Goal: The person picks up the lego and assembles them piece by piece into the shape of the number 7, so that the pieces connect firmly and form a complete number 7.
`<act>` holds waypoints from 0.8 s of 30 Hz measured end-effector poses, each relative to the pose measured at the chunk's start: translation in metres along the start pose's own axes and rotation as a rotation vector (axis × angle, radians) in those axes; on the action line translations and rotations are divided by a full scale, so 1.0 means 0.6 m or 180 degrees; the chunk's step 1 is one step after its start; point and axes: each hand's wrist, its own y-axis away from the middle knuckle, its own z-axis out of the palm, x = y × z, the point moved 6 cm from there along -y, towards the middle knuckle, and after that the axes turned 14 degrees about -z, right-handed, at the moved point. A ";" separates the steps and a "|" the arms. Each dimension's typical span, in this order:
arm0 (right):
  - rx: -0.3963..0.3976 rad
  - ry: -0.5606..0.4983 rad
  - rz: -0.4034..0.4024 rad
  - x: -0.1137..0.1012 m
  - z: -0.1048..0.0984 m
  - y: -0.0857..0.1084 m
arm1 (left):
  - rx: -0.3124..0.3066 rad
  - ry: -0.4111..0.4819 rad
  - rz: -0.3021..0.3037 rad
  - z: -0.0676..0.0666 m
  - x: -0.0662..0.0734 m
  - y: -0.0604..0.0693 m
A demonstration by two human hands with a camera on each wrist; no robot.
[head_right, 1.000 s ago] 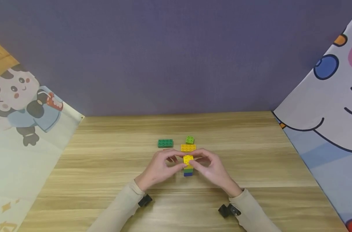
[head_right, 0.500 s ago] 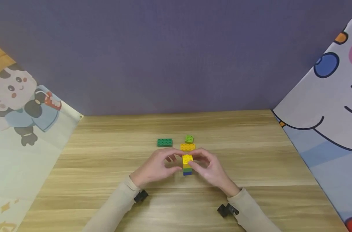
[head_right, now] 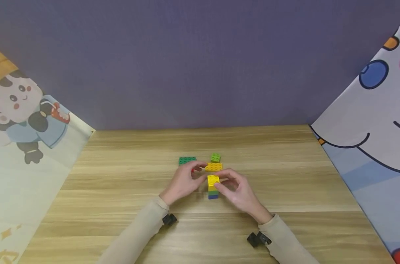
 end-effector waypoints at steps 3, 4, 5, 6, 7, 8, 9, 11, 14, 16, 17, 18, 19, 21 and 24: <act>-0.0011 0.0013 -0.0015 -0.002 0.001 -0.001 | 0.0014 -0.0066 -0.0036 0.008 -0.001 -0.007; -0.0015 0.0015 -0.0017 -0.002 0.001 -0.001 | 0.0024 -0.0105 -0.0053 0.010 0.000 -0.009; -0.0017 0.0013 -0.0019 -0.002 0.001 -0.001 | 0.0027 -0.0141 -0.0077 0.012 0.000 -0.011; -0.0019 0.0017 -0.0019 -0.003 0.001 -0.001 | 0.0035 -0.0189 -0.0095 0.013 0.001 -0.013; -0.0017 0.0012 -0.0021 -0.003 0.001 -0.001 | 0.0034 -0.0230 -0.0100 0.015 0.003 -0.015; -0.0010 0.0002 -0.0025 -0.003 0.001 -0.001 | 0.0034 -0.0270 -0.0105 0.017 0.004 -0.017; -0.0001 -0.0004 -0.0020 -0.002 0.000 -0.001 | 0.0037 -0.0318 -0.0112 0.019 0.006 -0.020; 0.0015 -0.0023 -0.0026 -0.001 -0.001 0.000 | 0.0028 -0.0381 -0.0131 0.022 0.008 -0.026; 0.0031 -0.0020 -0.0024 0.000 -0.002 0.001 | 0.0016 -0.0451 -0.0161 0.027 0.009 -0.034; 0.0030 -0.0004 -0.0018 0.000 -0.002 0.001 | 0.0024 -0.0516 -0.0178 0.030 0.009 -0.039; 0.0027 0.0005 -0.0014 0.000 -0.001 0.001 | 0.0027 -0.0556 -0.0185 0.032 0.010 -0.042; 0.0026 0.0013 -0.0009 0.000 -0.001 0.001 | 0.0035 -0.0599 -0.0186 0.033 0.010 -0.044; 0.0023 0.0015 0.0001 0.001 -0.001 0.001 | 0.0039 -0.0627 -0.0189 0.034 0.010 -0.047; 0.0018 0.0020 0.0027 0.001 -0.001 0.001 | 0.0041 -0.0689 -0.0200 0.036 0.010 -0.052; 0.0008 0.0035 0.0062 0.002 -0.001 0.001 | 0.0012 -0.0724 -0.0222 0.038 0.007 -0.059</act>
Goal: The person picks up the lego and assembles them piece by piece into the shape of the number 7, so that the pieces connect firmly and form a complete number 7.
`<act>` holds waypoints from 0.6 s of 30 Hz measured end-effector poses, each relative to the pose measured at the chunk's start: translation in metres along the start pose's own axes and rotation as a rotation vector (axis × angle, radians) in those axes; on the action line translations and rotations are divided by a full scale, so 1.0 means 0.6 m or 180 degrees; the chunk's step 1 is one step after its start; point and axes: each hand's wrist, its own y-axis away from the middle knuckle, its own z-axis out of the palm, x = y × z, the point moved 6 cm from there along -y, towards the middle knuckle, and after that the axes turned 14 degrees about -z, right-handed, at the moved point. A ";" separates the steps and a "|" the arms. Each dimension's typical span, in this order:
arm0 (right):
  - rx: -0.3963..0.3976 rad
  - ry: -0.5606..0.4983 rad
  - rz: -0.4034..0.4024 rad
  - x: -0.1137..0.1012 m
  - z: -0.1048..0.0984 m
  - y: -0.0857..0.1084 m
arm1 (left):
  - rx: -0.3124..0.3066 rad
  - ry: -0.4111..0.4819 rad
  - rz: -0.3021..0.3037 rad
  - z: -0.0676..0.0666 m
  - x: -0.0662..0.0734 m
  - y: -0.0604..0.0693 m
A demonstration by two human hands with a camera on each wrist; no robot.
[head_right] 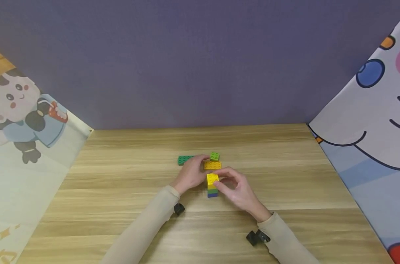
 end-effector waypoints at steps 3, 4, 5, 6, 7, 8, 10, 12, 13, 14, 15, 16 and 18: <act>-0.0012 0.0013 0.0003 0.000 -0.001 -0.002 | -0.0032 -0.0006 0.0000 0.000 -0.001 -0.006; -0.0014 0.0011 -0.0003 0.000 -0.001 -0.003 | -0.0038 -0.0018 0.0006 0.000 -0.001 -0.007; -0.0014 0.0004 -0.0004 0.000 -0.001 -0.003 | -0.0035 -0.0035 0.0018 0.000 -0.001 -0.009; -0.0013 0.0001 -0.0007 -0.001 -0.001 -0.003 | -0.0034 -0.0063 0.0026 0.000 -0.001 -0.010; -0.0014 -0.0001 -0.0012 -0.001 -0.001 -0.004 | -0.0034 -0.0096 0.0031 0.001 0.000 -0.011; -0.0014 -0.0007 -0.0012 -0.002 0.000 -0.004 | -0.0038 -0.0137 0.0029 0.001 0.000 -0.012; -0.0015 -0.0020 -0.0005 -0.002 0.000 -0.004 | -0.0043 -0.0208 0.0022 0.001 0.000 -0.013; -0.0019 -0.0011 0.0011 -0.002 0.001 -0.003 | -0.0058 -0.0273 0.0001 0.002 0.000 -0.014; -0.0018 -0.0008 0.0020 -0.002 0.002 -0.003 | -0.0071 -0.0287 -0.0014 0.002 0.000 -0.014; -0.0020 0.0001 0.0026 -0.002 0.002 -0.002 | -0.0080 -0.0296 -0.0028 0.003 0.000 -0.015; -0.0018 0.0010 0.0040 -0.002 0.002 -0.001 | -0.0087 -0.0303 -0.0040 0.003 -0.001 -0.016; -0.0013 0.0022 0.0055 -0.003 0.002 -0.001 | -0.0094 -0.0305 -0.0052 0.004 -0.002 -0.017; 0.0000 0.0043 0.0089 -0.003 0.001 0.001 | -0.0112 -0.0312 -0.0064 0.006 -0.002 -0.019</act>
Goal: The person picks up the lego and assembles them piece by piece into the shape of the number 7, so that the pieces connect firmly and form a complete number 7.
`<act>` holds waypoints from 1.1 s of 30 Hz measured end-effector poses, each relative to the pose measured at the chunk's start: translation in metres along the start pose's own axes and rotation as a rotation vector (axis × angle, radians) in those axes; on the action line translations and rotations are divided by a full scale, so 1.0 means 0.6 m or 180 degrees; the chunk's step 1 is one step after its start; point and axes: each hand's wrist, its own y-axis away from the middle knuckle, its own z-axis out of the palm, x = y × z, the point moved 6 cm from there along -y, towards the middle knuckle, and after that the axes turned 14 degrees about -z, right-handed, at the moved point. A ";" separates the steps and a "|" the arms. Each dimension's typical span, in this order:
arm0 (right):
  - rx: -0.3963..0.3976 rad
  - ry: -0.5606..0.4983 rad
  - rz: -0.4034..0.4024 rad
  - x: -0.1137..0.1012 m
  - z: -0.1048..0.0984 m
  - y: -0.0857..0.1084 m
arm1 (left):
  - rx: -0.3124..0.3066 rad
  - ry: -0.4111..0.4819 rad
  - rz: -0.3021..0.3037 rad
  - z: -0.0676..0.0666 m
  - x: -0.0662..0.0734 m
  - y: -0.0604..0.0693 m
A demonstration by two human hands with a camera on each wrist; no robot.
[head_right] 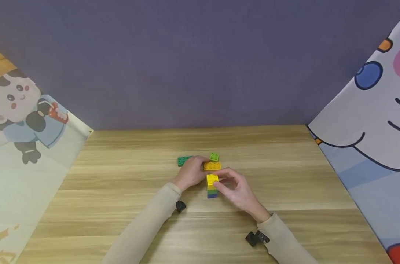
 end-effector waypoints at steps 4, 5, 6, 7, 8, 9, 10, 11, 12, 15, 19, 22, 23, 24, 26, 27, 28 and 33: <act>0.0005 0.0014 0.0039 0.000 0.000 0.000 | -0.0013 0.0014 -0.0025 0.000 -0.002 -0.003; 0.0009 0.0011 0.0038 0.000 0.000 0.001 | -0.0012 0.0006 -0.0017 0.000 -0.002 -0.004; 0.0013 0.0009 0.0037 0.000 0.000 0.001 | -0.0009 -0.0001 -0.0016 -0.001 -0.002 -0.005; 0.0014 0.0006 0.0034 0.000 0.000 0.001 | 0.0001 -0.0006 -0.0012 -0.001 -0.002 -0.005; 0.0012 -0.0001 0.0030 0.001 0.000 0.002 | 0.0017 -0.0016 -0.0011 -0.001 -0.002 -0.006; 0.0010 -0.0004 0.0025 0.001 0.000 0.002 | 0.0027 -0.0035 -0.0009 -0.001 -0.002 -0.006; 0.0010 -0.0003 0.0021 0.001 0.000 0.002 | 0.0038 -0.0061 -0.0006 -0.001 -0.002 -0.007; 0.0009 -0.0002 0.0019 0.001 0.001 0.003 | 0.0054 -0.0064 0.0001 -0.002 -0.003 -0.007; 0.0009 0.0002 0.0017 0.002 0.001 0.003 | 0.0068 -0.0072 0.0007 -0.002 -0.003 -0.007; 0.0008 0.0009 0.0018 0.002 0.001 0.003 | 0.0103 -0.0065 0.0036 -0.002 -0.004 -0.007; 0.0009 0.0005 0.0018 0.001 0.001 0.004 | 0.0120 -0.0037 0.0061 -0.003 -0.004 -0.006; 0.0010 -0.0004 0.0012 0.001 0.001 0.004 | 0.0096 -0.0039 0.0034 -0.003 -0.004 -0.005; 0.0010 -0.0005 0.0008 0.001 0.001 0.004 | 0.0087 -0.0035 0.0021 -0.004 -0.005 -0.005; 0.0010 -0.0007 0.0006 0.001 0.001 0.004 | 0.0076 -0.0030 0.0011 -0.004 -0.005 -0.004; 0.0012 -0.0010 0.0001 0.001 0.001 0.005 | 0.0060 -0.0006 -0.0010 -0.004 -0.005 -0.004; 0.0013 -0.0013 0.0001 0.002 0.001 0.005 | 0.0058 0.0007 -0.0019 -0.005 -0.005 -0.003; 0.0015 -0.0013 0.0002 0.002 0.001 0.005 | 0.0053 0.0021 -0.0024 -0.005 -0.005 -0.003; 0.0013 -0.0011 0.0016 0.003 0.001 0.004 | 0.0037 0.0089 -0.0042 -0.005 -0.007 -0.004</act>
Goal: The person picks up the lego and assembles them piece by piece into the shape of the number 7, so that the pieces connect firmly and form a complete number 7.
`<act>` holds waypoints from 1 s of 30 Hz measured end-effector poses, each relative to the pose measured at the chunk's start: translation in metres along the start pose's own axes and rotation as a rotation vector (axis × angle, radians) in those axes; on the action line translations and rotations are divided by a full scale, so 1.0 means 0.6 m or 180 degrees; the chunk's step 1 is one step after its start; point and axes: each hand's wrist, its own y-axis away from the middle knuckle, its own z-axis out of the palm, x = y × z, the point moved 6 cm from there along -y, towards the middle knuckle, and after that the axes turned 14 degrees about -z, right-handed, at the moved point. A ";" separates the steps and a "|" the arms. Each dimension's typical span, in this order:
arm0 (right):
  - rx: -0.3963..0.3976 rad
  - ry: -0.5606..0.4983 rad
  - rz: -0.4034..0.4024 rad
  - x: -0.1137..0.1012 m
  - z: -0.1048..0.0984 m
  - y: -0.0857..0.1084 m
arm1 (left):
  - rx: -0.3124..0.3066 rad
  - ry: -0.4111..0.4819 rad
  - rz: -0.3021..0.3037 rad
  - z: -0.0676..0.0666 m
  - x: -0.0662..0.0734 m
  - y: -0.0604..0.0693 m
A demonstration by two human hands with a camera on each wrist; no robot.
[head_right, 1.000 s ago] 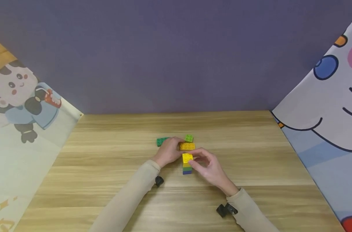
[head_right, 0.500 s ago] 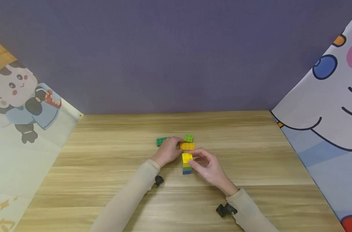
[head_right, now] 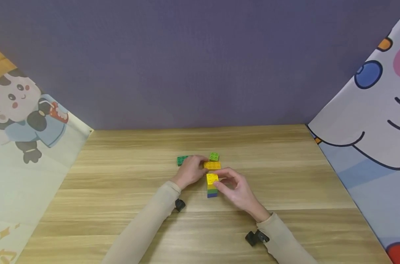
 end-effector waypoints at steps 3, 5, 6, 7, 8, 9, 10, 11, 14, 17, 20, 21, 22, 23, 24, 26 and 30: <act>-0.0004 -0.0001 0.0022 0.000 0.000 0.000 | -0.0021 0.0049 -0.0018 -0.002 -0.002 0.001; -0.0005 -0.0009 0.0030 0.000 0.001 0.000 | -0.0040 0.0085 -0.0022 -0.004 -0.004 0.002; -0.0004 -0.0014 0.0030 -0.001 0.001 0.000 | -0.0047 0.0091 -0.0017 -0.004 -0.004 0.003; -0.0002 -0.0018 0.0028 -0.001 0.001 -0.001 | -0.0054 0.0098 -0.0017 -0.005 -0.005 0.004; -0.0003 -0.0024 0.0025 -0.001 0.001 -0.001 | -0.0057 0.0105 -0.0013 -0.007 -0.005 0.005; -0.0001 -0.0035 0.0018 -0.002 0.001 -0.001 | -0.0060 0.0118 -0.0007 -0.008 -0.006 0.006; -0.0001 -0.0034 0.0010 -0.003 0.001 -0.001 | -0.0062 0.0133 0.0006 -0.010 -0.006 0.007; 0.0000 -0.0036 0.0006 -0.003 0.001 -0.002 | -0.0063 0.0142 0.0013 -0.011 -0.006 0.009; 0.0000 -0.0029 0.0008 -0.005 0.001 -0.002 | -0.0066 0.0212 0.0027 -0.016 -0.007 0.014; -0.0002 -0.0003 0.0030 -0.005 0.000 -0.003 | -0.0040 0.0297 0.0055 -0.023 -0.011 0.019; -0.0001 0.0019 0.0057 -0.005 0.000 -0.002 | -0.0003 0.0384 0.0081 -0.031 -0.015 0.024; 0.0002 0.0023 0.0064 -0.005 0.000 -0.002 | -0.0002 0.0421 0.0086 -0.034 -0.016 0.026; 0.0006 0.0025 0.0067 -0.005 -0.001 -0.002 | -0.0012 0.0455 0.0088 -0.036 -0.018 0.027; 0.0009 0.0025 0.0072 -0.005 -0.001 -0.002 | -0.0037 0.0495 0.0078 -0.038 -0.019 0.028; 0.0016 0.0022 0.0073 -0.005 -0.001 -0.002 | -0.0070 0.0547 0.0064 -0.039 -0.021 0.029; 0.0022 0.0022 0.0069 -0.005 -0.001 -0.002 | -0.0127 0.0628 0.0032 -0.040 -0.025 0.031; 0.0017 0.0028 0.0047 -0.004 0.000 -0.002 | -0.0194 0.0783 -0.0040 -0.043 -0.030 0.036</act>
